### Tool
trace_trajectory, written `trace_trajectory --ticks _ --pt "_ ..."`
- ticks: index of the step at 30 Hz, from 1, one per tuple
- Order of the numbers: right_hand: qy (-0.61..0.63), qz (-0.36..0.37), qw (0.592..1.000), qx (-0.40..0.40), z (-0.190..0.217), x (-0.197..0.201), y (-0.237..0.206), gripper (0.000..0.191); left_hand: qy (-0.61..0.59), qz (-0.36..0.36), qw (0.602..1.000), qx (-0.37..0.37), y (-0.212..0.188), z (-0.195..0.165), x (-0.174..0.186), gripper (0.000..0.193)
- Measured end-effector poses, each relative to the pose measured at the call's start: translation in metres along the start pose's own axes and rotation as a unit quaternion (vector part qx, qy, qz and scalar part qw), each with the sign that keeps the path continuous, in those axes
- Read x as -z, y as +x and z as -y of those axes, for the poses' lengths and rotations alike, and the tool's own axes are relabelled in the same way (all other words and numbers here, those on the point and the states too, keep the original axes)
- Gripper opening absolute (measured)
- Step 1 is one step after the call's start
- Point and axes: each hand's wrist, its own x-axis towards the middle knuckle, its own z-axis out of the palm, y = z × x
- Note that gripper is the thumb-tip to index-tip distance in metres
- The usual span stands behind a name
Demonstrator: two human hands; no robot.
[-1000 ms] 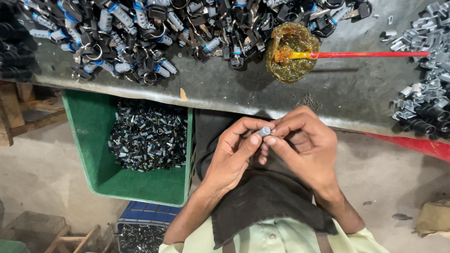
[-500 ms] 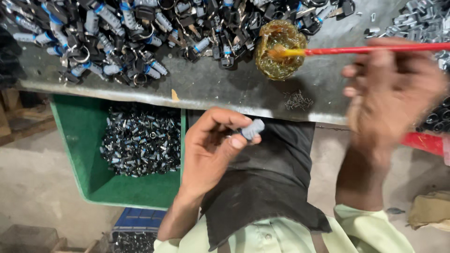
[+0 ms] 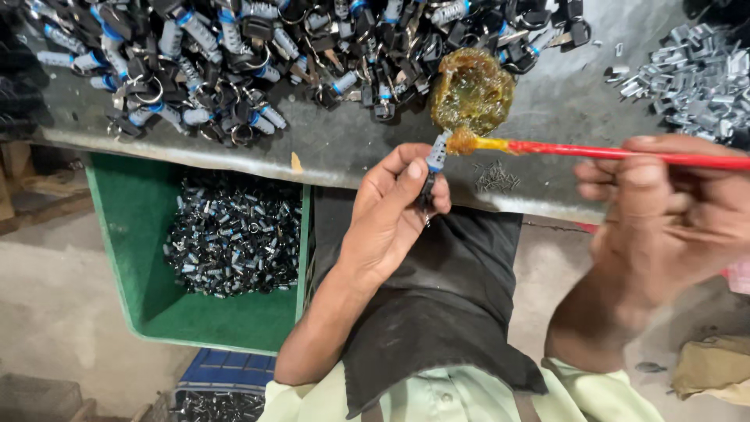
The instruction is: The person repeatedly picks small cylindrical key fob components from a green bin, applies a viscous substance with a red-handled brush, and inserts a small metal pin into each component. The person then places the assembled units onto a pile on the metal workbench. The process is repeated continuously throughout the clip.
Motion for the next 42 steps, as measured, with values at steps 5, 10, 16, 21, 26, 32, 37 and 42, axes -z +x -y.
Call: trace_trajectory --ticks 5,10,16,21,26,32,37,42 --pt "-0.063 -0.016 0.998 0.025 0.002 -0.021 0.018 0.014 -0.058 0.023 0.998 0.024 -0.007 -0.002 -0.005 0.024" --pt "-0.241 0.238 0.941 -0.018 0.011 -0.016 0.024 0.013 0.082 0.054 0.995 -0.017 -0.063 -0.058 -0.003 0.045" --pt "-0.334 0.251 0.908 0.037 -0.027 -0.021 -0.017 0.032 0.959 -0.087 0.262 -0.064 -0.133 -0.149 0.015 0.015" --pt "-0.364 0.230 0.899 0.079 -0.042 -0.026 -0.038 0.039 0.854 -0.163 0.463 -0.174 -0.075 -0.127 -0.017 0.019" --pt "-0.393 0.202 0.892 0.091 -0.042 -0.041 -0.053 0.046 0.859 -0.176 0.386 -0.287 0.030 -0.089 -0.014 0.028" --pt "-0.378 0.205 0.899 0.079 -0.052 -0.044 -0.063 0.053 0.835 -0.093 0.386 -0.381 0.017 -0.095 0.002 0.026" --pt "-0.391 0.214 0.887 0.121 -0.054 -0.045 -0.065 0.053 0.488 -0.024 0.812 -0.320 -0.025 -0.084 -0.001 0.015" --pt "-0.381 0.188 0.898 0.115 -0.052 -0.040 -0.063 0.050 0.377 -0.028 0.897 -0.230 -0.052 -0.052 -0.001 0.014"
